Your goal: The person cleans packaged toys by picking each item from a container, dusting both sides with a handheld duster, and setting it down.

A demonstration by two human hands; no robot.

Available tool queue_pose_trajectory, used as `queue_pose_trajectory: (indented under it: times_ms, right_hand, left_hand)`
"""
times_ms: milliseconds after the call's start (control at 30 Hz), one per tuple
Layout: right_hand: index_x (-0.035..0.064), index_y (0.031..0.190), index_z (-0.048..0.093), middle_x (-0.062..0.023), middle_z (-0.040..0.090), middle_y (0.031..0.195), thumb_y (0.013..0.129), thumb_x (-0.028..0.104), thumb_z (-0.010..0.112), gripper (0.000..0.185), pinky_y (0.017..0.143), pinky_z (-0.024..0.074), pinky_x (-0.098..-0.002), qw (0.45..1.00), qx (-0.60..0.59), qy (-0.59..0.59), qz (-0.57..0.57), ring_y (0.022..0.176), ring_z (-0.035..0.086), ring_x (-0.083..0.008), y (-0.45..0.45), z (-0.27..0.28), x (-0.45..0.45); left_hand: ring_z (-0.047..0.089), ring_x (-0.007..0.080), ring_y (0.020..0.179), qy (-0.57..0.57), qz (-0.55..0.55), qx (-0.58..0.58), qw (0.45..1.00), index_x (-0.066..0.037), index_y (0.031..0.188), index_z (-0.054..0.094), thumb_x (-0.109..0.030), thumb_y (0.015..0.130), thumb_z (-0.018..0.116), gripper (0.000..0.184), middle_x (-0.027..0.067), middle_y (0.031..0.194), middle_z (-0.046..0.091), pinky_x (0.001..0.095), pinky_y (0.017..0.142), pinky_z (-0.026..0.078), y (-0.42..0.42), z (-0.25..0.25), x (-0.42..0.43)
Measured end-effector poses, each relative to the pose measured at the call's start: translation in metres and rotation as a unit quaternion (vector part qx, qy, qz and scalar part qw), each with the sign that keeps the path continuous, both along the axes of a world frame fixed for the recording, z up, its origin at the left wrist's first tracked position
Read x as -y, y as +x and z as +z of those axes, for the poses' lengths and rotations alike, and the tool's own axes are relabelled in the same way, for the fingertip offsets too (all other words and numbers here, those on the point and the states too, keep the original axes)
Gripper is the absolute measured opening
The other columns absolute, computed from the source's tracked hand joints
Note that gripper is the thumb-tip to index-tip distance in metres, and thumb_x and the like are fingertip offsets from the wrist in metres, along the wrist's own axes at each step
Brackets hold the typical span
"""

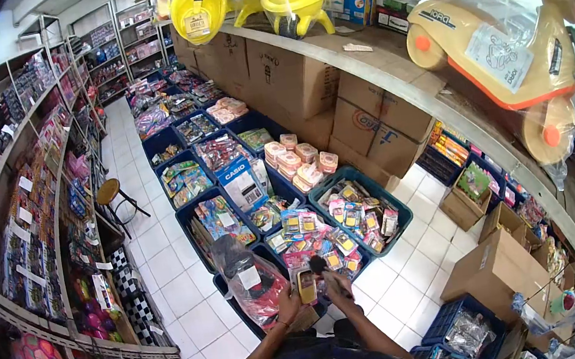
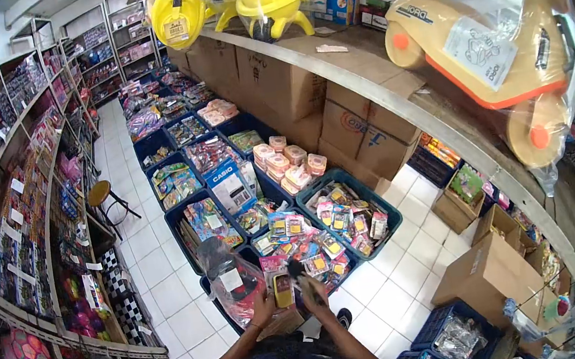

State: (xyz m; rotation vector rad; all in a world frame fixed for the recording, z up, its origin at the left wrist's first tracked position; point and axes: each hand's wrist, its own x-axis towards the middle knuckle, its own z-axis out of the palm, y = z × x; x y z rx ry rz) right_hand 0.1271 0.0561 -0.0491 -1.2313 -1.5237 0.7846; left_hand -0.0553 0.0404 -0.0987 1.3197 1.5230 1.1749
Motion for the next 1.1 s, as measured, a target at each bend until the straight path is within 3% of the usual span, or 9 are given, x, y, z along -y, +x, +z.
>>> queue_pose_trajectory:
  times_ms: [67,167,267,400,567,633,800,967,1100]
  right_hand:
    - [-0.0006,0.099,0.067,-0.0137,0.066,0.086,0.085,0.012,0.059,0.021,0.062,0.0469,-0.0332,0.995,0.004,0.087,-0.057,0.068,0.06,-0.0224,0.007,-0.007,-0.009]
    - [-0.0016,0.108,0.063,-0.0215,0.06,0.122,0.089,0.016,0.056,0.027,0.084,0.0498,-0.033,0.998,0.053,-0.008,0.024,0.101,0.065,-0.0282,0.002,0.059,0.003]
    - [-0.0028,0.108,0.063,-0.02,0.059,0.124,0.089,0.014,0.056,0.027,0.085,0.0489,-0.0334,0.992,0.019,0.089,0.083,0.105,0.063,-0.0281,-0.016,0.049,0.004]
    - [-0.0034,0.107,0.064,-0.021,0.059,0.123,0.089,0.016,0.056,0.027,0.09,0.047,-0.0318,0.997,-0.038,0.027,0.064,0.11,0.061,-0.0278,-0.008,0.006,0.008]
    - [0.0018,0.114,0.061,-0.0149,0.067,0.097,0.088,0.012,0.055,0.028,0.072,0.0511,-0.0346,0.998,0.036,0.042,-0.01,0.077,0.063,-0.0251,0.017,-0.001,-0.01]
    - [0.0021,0.112,0.062,-0.0151,0.067,0.102,0.087,0.011,0.056,0.027,0.075,0.0512,-0.0356,0.994,0.061,0.083,0.029,0.082,0.065,-0.0262,0.003,0.057,0.002]
    - [-0.0013,0.108,0.063,-0.0215,0.063,0.114,0.083,0.007,0.059,0.027,0.086,0.0503,-0.0355,0.993,0.03,0.054,0.097,0.101,0.064,-0.033,0.001,0.003,0.003]
    - [-0.0016,0.109,0.063,-0.0244,0.063,0.112,0.083,0.011,0.059,0.029,0.089,0.0494,-0.0378,0.996,0.007,0.085,0.01,0.104,0.063,-0.0347,0.031,-0.03,-0.019]
    - [-0.0018,0.108,0.063,-0.0239,0.058,0.122,0.085,0.013,0.054,0.028,0.092,0.0477,-0.0359,0.985,0.055,0.155,0.052,0.111,0.06,-0.0332,0.011,0.047,-0.011]
  left_hand:
    - [0.063,0.0277,0.085,0.028,-0.012,0.061,0.998,0.007,0.106,0.057,-0.008,0.084,0.047,0.028,0.0228,0.089,0.064,0.0389,0.079,0.048,0.003,0.009,0.004]
    - [0.064,0.0295,0.088,0.006,-0.035,-0.019,0.999,0.006,0.11,0.057,-0.008,0.085,0.047,0.031,0.0234,0.093,0.065,0.0391,0.081,0.049,0.003,0.0,0.001]
    - [0.065,0.0332,0.091,-0.032,-0.023,-0.014,0.999,0.005,0.109,0.059,-0.01,0.085,0.047,0.031,0.024,0.096,0.066,0.0401,0.081,0.049,0.013,0.059,0.008]
    - [0.065,0.0313,0.085,0.018,0.0,-0.034,0.999,0.004,0.103,0.061,-0.01,0.085,0.048,0.027,0.0224,0.089,0.066,0.0401,0.075,0.05,0.017,0.033,0.002]
    - [0.064,0.0247,0.075,0.008,0.006,0.01,1.0,0.003,0.1,0.061,-0.013,0.087,0.05,0.024,0.02,0.081,0.065,0.0394,0.065,0.048,0.017,-0.009,0.007]
    - [0.064,0.0242,0.074,0.013,0.012,0.006,1.0,0.003,0.101,0.061,-0.013,0.088,0.049,0.024,0.019,0.08,0.065,0.0388,0.064,0.048,0.019,-0.002,0.007]
    - [0.064,0.0221,0.075,-0.029,0.006,-0.097,0.995,0.003,0.104,0.061,-0.01,0.087,0.048,0.025,0.0165,0.08,0.066,0.038,0.065,0.049,0.019,0.031,-0.001]
    - [0.064,0.0205,0.073,0.007,-0.005,0.008,1.0,0.003,0.106,0.061,-0.01,0.087,0.048,0.027,0.0162,0.079,0.066,0.0371,0.064,0.049,0.025,0.037,-0.004]
    - [0.064,0.0199,0.071,0.044,0.019,0.036,0.998,0.003,0.105,0.061,-0.01,0.087,0.047,0.026,0.0147,0.079,0.067,0.0359,0.063,0.049,0.035,0.018,-0.011]
